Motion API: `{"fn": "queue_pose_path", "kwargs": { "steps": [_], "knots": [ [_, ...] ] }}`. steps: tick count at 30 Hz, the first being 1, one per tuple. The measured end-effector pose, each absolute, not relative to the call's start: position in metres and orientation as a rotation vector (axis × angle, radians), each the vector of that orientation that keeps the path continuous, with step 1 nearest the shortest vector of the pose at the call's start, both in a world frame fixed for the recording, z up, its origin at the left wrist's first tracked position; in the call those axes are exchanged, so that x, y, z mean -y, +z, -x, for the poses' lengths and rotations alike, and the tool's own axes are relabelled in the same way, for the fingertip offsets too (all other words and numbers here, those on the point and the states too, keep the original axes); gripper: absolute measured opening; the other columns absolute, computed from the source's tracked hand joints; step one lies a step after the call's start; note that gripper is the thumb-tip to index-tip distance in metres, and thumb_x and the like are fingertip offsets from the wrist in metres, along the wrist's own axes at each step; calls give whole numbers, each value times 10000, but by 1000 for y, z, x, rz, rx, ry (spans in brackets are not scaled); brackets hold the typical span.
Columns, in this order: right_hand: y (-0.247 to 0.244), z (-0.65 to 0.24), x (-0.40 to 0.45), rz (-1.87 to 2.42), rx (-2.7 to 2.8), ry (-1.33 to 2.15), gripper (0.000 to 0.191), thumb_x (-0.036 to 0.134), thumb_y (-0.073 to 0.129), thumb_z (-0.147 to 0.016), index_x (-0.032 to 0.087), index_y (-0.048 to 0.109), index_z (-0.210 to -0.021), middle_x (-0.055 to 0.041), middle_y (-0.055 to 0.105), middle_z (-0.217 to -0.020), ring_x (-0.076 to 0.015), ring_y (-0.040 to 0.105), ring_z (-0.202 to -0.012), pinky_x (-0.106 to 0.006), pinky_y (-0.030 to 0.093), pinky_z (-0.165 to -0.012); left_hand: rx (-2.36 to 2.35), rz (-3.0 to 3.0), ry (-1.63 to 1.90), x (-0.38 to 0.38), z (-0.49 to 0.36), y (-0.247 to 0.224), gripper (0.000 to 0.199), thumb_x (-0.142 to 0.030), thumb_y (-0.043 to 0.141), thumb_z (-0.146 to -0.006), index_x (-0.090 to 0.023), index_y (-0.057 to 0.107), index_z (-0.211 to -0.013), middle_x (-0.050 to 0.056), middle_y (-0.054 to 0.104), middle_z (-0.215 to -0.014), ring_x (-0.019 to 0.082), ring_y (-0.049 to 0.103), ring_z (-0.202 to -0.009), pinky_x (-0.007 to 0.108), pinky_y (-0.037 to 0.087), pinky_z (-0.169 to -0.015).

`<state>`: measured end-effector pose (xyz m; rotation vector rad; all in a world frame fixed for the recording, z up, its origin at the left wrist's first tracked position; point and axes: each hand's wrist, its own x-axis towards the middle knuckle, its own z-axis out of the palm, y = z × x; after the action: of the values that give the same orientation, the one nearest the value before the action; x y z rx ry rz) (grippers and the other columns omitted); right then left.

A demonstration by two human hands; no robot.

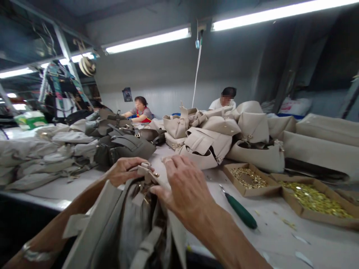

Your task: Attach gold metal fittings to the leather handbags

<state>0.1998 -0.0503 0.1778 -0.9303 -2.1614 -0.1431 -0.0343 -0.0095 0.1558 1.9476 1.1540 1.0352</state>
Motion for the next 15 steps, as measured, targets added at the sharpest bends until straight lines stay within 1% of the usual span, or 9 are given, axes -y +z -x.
{"fn": "queue_pose_path", "kwargs": {
  "steps": [2, 4, 5, 7, 8, 10, 11, 13, 15],
  "knots": [
    [158, -194, 37, 963, 2265, 130, 328, 345, 716, -710, 167, 621, -970, -87, 649, -940, -246, 599, -881, -354, 462, -764, -1150, -1967, 878, -6, 35, 166, 361, -412, 650, -734, -133, 679, -960, 86, 710, -905, 220, 650, -851, 307, 513, -775],
    [133, -181, 28, 1054, 2273, 362, 226, 287, 621, -800, 146, 618, -976, -84, 653, -923, -217, 603, -846, -321, 460, -750, -1178, -1990, 766, -13, 36, 179, 336, -387, 664, -716, -131, 687, -933, 82, 711, -883, 208, 654, -814, 298, 511, -753],
    [122, -173, 26, 1114, 2230, 422, 194, 243, 563, -836, 139, 614, -992, -90, 654, -935, -215, 603, -860, -322, 458, -767, -1212, -2013, 767, -12, 36, 188, 315, -369, 671, -708, -133, 688, -917, 78, 708, -887, 200, 651, -815, 290, 507, -756],
    [104, -158, 26, 1206, 2086, 448, 233, 169, 486, -858, 124, 600, -1056, -117, 648, -1006, -232, 590, -950, -350, 450, -838, -1320, -2060, 948, 3, 32, 207, 259, -338, 671, -707, -143, 678, -878, 64, 700, -896, 174, 637, -812, 261, 494, -752],
    [98, -151, 27, 1221, 2014, 451, 275, 152, 476, -854, 115, 588, -1103, -131, 639, -1055, -244, 575, -1004, -366, 441, -881, -1412, -2086, 1168, 17, 27, 216, 227, -334, 655, -723, -148, 667, -853, 54, 694, -861, 161, 630, -778, 246, 492, -719],
    [91, -140, 30, 1176, 1921, 462, 380, 156, 492, -837, 92, 541, -1208, -150, 604, -1166, -258, 531, -1106, -387, 415, -960, -1559, -2049, 1557, 52, 12, 227, 193, -351, 581, -798, -165, 634, -800, 25, 672, -739, 118, 584, -583, 212, 462, -553],
    [89, -137, 31, 1135, 1891, 459, 433, 167, 506, -826, 80, 513, -1250, -156, 578, -1218, -263, 505, -1148, -394, 398, -993, -1582, -2106, 1521, 70, 3, 226, 224, -368, 526, -849, -179, 625, -779, 10, 656, -702, 103, 559, -537, 204, 445, -521],
    [86, -133, 33, 1055, 1852, 454, 495, 191, 515, -818, 67, 474, -1295, -159, 541, -1278, -263, 471, -1193, -409, 380, -1029, -1557, -2174, 1242, 98, -13, 212, 275, -406, 489, -876, -199, 607, -739, -14, 612, -631, 96, 546, -520, 194, 442, -519],
    [83, -131, 34, 1004, 1829, 448, 490, 206, 506, -817, 64, 481, -1285, -164, 537, -1281, -265, 466, -1197, -434, 382, -1035, -1521, -2084, 980, 106, -19, 186, 301, -427, 446, -893, -197, 596, -769, 2, 625, -678, 118, 581, -583, 213, 471, -559]
  ]
}}
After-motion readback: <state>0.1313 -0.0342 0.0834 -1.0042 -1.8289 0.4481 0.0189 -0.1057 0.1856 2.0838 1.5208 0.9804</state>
